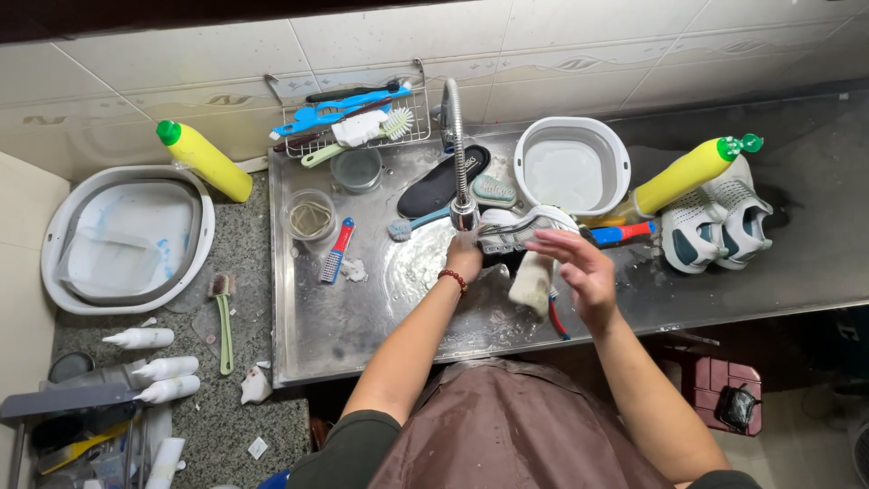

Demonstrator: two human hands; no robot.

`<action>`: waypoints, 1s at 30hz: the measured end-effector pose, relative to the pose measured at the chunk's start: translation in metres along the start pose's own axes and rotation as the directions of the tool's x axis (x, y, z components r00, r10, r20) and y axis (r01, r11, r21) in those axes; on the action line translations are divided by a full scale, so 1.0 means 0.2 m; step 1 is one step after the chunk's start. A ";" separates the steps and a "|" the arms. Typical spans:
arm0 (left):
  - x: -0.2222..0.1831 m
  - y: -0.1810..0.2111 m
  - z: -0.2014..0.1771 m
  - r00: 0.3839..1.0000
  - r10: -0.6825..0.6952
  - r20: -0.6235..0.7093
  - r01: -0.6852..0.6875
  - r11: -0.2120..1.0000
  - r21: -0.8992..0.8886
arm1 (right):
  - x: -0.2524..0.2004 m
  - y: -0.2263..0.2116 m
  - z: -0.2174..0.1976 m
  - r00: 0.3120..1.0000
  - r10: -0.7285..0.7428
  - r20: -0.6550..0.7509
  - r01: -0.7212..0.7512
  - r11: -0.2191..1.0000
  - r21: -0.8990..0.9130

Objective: Cleaning a pair of sneakers using water, detergent, and various brushes at a sink.

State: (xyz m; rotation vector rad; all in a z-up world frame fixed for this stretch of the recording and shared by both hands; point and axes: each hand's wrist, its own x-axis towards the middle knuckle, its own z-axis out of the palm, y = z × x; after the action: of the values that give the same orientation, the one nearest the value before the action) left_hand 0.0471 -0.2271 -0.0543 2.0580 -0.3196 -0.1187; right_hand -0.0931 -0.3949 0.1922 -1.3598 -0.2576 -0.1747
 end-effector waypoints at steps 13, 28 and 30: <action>-0.21 0.19 -0.25 0.973 -0.223 -0.064 0.120 0.718 -0.686 | 0.05 0.32 -0.24 0.790 0.424 -0.443 -0.400 0.904 0.152; -0.23 0.15 -0.66 0.943 -0.048 0.331 0.186 0.898 -0.399 | 0.23 0.60 -0.31 0.908 0.419 0.000 -0.303 0.657 0.691; -0.26 0.24 -0.72 0.940 -0.006 0.342 -0.022 0.997 0.076 | 0.29 0.71 -0.24 0.906 0.413 0.090 -0.350 0.614 0.708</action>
State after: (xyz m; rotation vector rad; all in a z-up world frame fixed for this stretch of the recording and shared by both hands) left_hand 0.0207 -0.1123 0.0548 2.1106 -0.5542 -0.4701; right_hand 0.0046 -0.4120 0.0662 -0.5871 0.0549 0.2248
